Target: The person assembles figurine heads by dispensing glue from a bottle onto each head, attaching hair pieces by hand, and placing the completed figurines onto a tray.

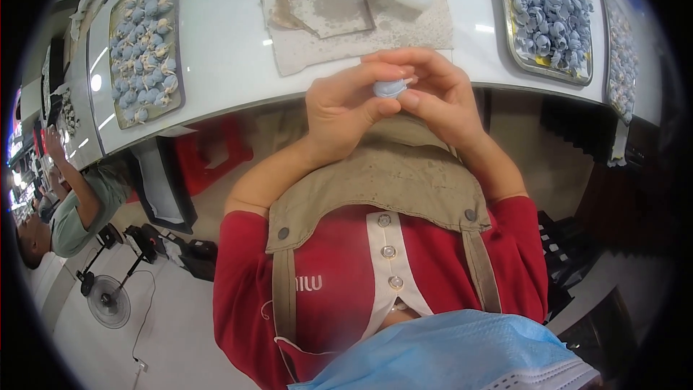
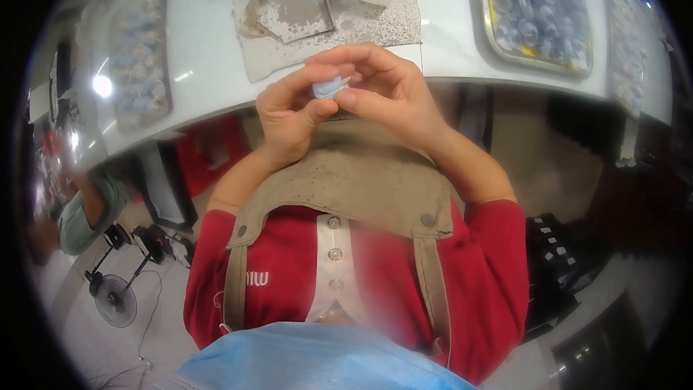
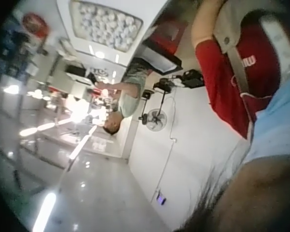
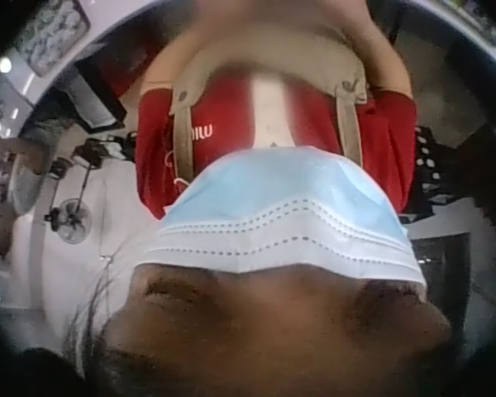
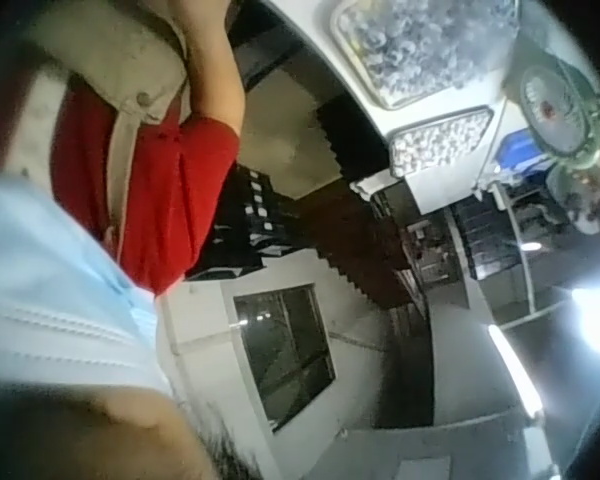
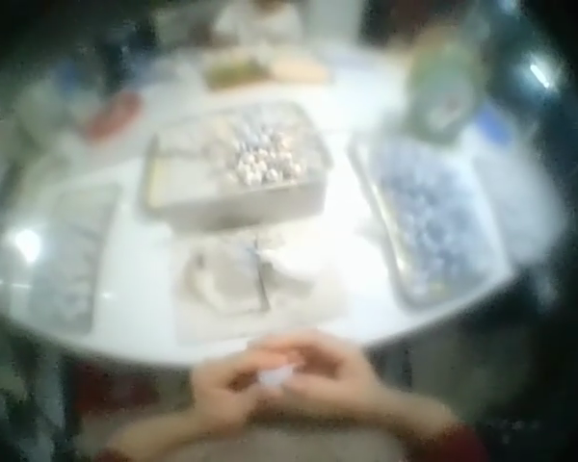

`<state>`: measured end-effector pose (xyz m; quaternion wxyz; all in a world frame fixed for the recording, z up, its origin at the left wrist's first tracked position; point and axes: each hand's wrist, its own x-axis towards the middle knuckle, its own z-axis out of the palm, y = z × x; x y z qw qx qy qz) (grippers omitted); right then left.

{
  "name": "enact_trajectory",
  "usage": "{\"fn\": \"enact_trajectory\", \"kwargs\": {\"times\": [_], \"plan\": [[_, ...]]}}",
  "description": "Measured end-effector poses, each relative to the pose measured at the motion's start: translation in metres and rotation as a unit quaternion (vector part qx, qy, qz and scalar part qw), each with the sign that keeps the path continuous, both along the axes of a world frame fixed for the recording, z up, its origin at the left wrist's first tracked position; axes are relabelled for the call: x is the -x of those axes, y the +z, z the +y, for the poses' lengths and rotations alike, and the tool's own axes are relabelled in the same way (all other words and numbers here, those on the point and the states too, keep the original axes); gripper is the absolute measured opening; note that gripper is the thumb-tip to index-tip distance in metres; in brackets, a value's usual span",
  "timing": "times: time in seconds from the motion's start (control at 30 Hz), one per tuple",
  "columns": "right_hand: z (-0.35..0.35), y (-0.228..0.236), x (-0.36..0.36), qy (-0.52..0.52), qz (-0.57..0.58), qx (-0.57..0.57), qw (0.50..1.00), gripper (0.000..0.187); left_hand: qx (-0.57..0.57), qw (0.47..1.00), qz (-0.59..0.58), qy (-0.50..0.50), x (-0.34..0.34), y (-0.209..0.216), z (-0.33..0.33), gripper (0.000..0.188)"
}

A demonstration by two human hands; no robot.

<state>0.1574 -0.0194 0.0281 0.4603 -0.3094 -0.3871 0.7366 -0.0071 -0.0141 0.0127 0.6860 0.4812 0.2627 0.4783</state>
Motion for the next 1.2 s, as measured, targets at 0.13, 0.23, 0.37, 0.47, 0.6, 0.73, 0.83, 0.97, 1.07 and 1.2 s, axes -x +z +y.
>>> {"fn": "enact_trajectory", "kwargs": {"times": [0.13, 0.23, 0.37, 0.47, 0.6, 0.73, 0.83, 0.97, 1.07, 1.2], "plan": [[0.002, -0.008, 0.013, -0.027, 0.001, 0.003, 1.0, 0.038, 0.033, 0.995, 0.096, 0.0, 0.013, 0.003, 0.002, 0.023], [0.005, -0.015, 0.006, -0.011, -0.058, 0.002, 0.998, 0.041, 0.004, 0.993, 0.112, 0.033, 0.026, 0.006, 0.01, 0.023], [0.01, -0.009, 0.008, -0.069, -0.283, -0.2, 0.936, 0.028, -0.223, 0.83, 0.371, 0.351, 0.095, 0.007, 0.017, 0.022], [0.011, -0.003, -0.004, -0.155, -0.307, -0.115, 0.932, 0.024, -0.166, 0.692, 0.361, 0.603, 0.185, -0.011, 0.04, 0.02], [0.022, -0.008, -0.01, -0.184, -0.319, -0.131, 0.92, 0.02, -0.115, 0.56, 0.534, 0.623, 0.283, -0.027, 0.042, 0.026], [0.041, -0.011, -0.014, -0.224, -0.351, -0.186, 0.89, 0.016, -0.301, 0.414, 0.629, 0.585, 0.282, -0.007, 0.073, 0.019], [0.056, -0.018, -0.03, -0.262, -0.433, -0.261, 0.822, 0.015, -0.26, 0.686, 0.483, 0.478, 0.206, 0.02, 0.128, 0.015], [0.057, -0.009, -0.044, -0.304, -0.527, -0.281, 0.742, 0.015, -0.357, 0.789, 0.428, 0.259, 0.102, 0.021, 0.213, 0.018], [0.067, -0.025, -0.041, -0.312, -0.525, -0.299, 0.733, 0.019, -0.449, 0.703, 0.522, 0.176, 0.047, -0.004, 0.268, 0.029], [0.07, -0.029, -0.032, -0.287, -0.504, -0.309, 0.754, 0.028, -0.4, 0.713, 0.571, 0.077, 0.047, -0.024, 0.291, 0.026]]}}
